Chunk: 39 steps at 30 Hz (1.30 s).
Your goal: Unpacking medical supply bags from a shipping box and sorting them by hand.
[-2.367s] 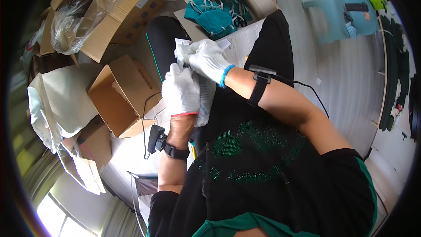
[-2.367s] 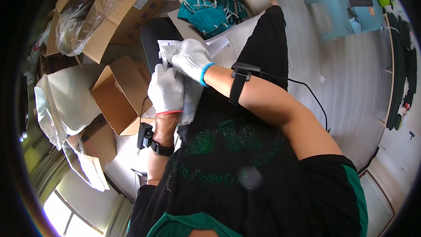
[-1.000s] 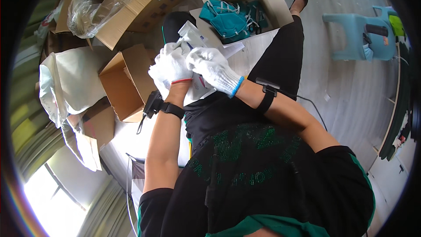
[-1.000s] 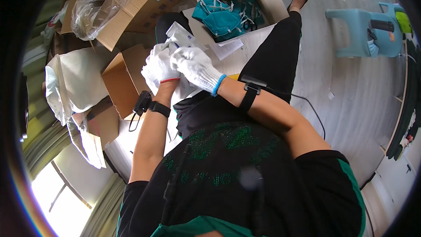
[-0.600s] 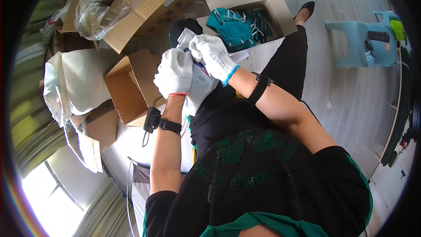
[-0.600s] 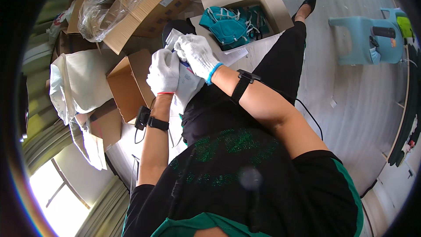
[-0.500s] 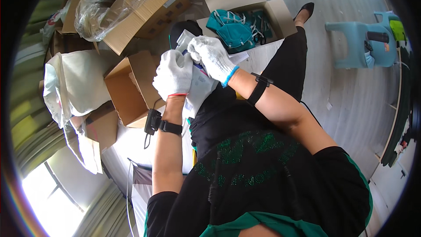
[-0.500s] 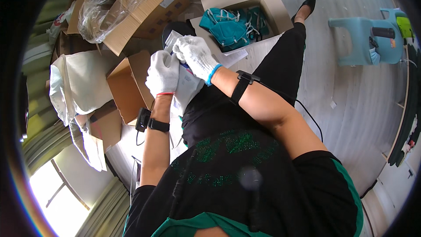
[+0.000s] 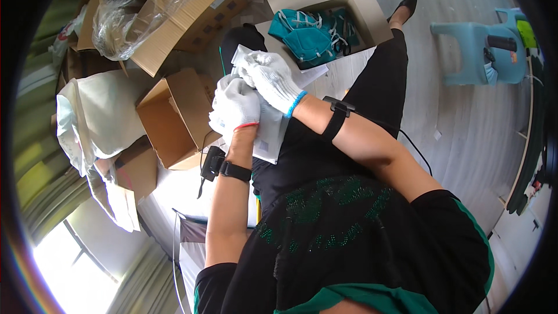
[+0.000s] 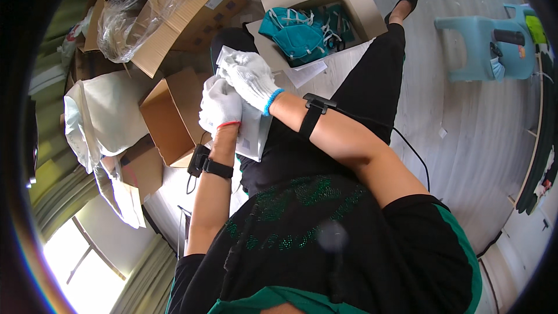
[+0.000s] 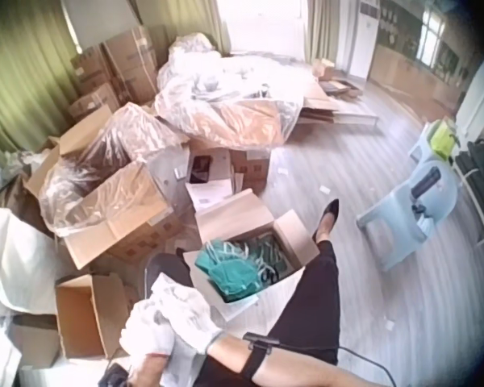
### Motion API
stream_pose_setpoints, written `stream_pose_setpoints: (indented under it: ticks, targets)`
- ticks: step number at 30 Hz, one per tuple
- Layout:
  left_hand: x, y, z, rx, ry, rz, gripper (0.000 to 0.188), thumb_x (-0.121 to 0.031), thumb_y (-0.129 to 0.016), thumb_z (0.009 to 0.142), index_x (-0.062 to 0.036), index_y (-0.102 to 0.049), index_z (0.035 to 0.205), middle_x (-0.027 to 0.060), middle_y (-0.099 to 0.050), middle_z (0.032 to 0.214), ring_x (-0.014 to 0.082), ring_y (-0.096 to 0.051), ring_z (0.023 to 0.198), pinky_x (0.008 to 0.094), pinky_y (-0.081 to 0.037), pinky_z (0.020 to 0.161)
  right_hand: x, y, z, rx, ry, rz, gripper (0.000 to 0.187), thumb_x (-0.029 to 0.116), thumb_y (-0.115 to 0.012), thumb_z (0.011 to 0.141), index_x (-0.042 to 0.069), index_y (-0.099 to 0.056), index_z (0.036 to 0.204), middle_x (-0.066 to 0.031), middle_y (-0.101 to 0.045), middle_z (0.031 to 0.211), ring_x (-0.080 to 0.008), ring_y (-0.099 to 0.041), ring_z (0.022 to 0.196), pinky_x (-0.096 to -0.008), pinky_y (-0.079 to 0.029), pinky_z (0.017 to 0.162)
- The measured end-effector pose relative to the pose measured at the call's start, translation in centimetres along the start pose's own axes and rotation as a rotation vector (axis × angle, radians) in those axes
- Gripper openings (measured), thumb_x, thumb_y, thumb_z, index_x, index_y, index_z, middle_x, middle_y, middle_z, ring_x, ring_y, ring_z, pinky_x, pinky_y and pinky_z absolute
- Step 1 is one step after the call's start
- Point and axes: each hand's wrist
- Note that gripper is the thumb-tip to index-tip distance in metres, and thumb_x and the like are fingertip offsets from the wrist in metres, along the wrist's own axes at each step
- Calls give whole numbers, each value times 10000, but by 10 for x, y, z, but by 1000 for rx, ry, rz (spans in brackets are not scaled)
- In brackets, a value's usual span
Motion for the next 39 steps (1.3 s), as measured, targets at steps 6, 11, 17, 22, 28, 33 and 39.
stream_pose_setpoints:
  ticks: [6, 11, 17, 22, 28, 33, 39]
  targets:
    - [-3, 1, -4, 11, 285, -227, 263, -355, -629, 899, -136, -745, 986, 77, -710, 1100, 291, -687, 975, 383, -537, 847, 12, -3, -27, 41, -103, -54, 153, 153, -608, 966, 37, -690, 1022, -47, -679, 863, -126, -638, 780, -262, -508, 705]
    - [15, -14, -16, -38, 27, -323, 302, -359, -616, 926, -138, -675, 1123, 76, -734, 1025, 223, -713, 922, 322, -546, 803, 0, 0, -52, -186, 851, -520, 153, 66, -640, 901, 26, -689, 1040, -113, -703, 946, -252, -686, 876, -319, -546, 787]
    - [-3, 0, -8, -151, -15, -241, 179, -255, -597, 929, -119, -714, 937, 59, -714, 1081, 249, -700, 929, 353, -541, 811, 11, 13, -27, -39, -28, 466, 173, 102, -550, 992, 38, -663, 878, -30, -635, 793, -98, -622, 731, -241, -510, 644]
    - [4, 9, -9, -219, 10, -418, 120, -184, -591, 959, -109, -675, 918, 79, -708, 1033, 285, -701, 853, 371, -546, 765, 17, 15, -21, -34, -74, 583, 238, 179, -516, 1019, 64, -642, 853, 9, -595, 761, -64, -529, 658, -230, -417, 576]
    - [10, 16, -2, -145, -117, -235, 183, -244, -622, 945, -79, -664, 878, 101, -687, 1050, 300, -686, 847, 403, -540, 744, 23, 15, -22, -69, 5, 434, 256, 167, -501, 1035, 56, -604, 829, 21, -553, 726, -60, -476, 648, -215, -392, 613]
    - [-27, 42, 6, 159, 37, 66, 363, -370, -544, 971, -36, -687, 978, 181, -660, 1113, 378, -648, 1006, 448, -501, 850, 23, 2, -16, -155, -111, 608, 241, 144, -514, 1016, 47, -608, 816, 2, -566, 739, -68, -488, 639, -227, -394, 596]
    - [-19, 19, 4, 162, 244, -33, 372, -429, -606, 914, -88, -724, 1001, 147, -717, 1051, 348, -694, 955, 419, -530, 853, 26, 3, -21, -51, -30, 686, 216, 114, -520, 1008, 46, -594, 817, -4, -554, 749, -77, -493, 662, -229, -398, 612]
Point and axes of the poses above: each hand's wrist, its own z-axis towards the middle knuckle, its own y-axis out of the back of the hand, x = y × z
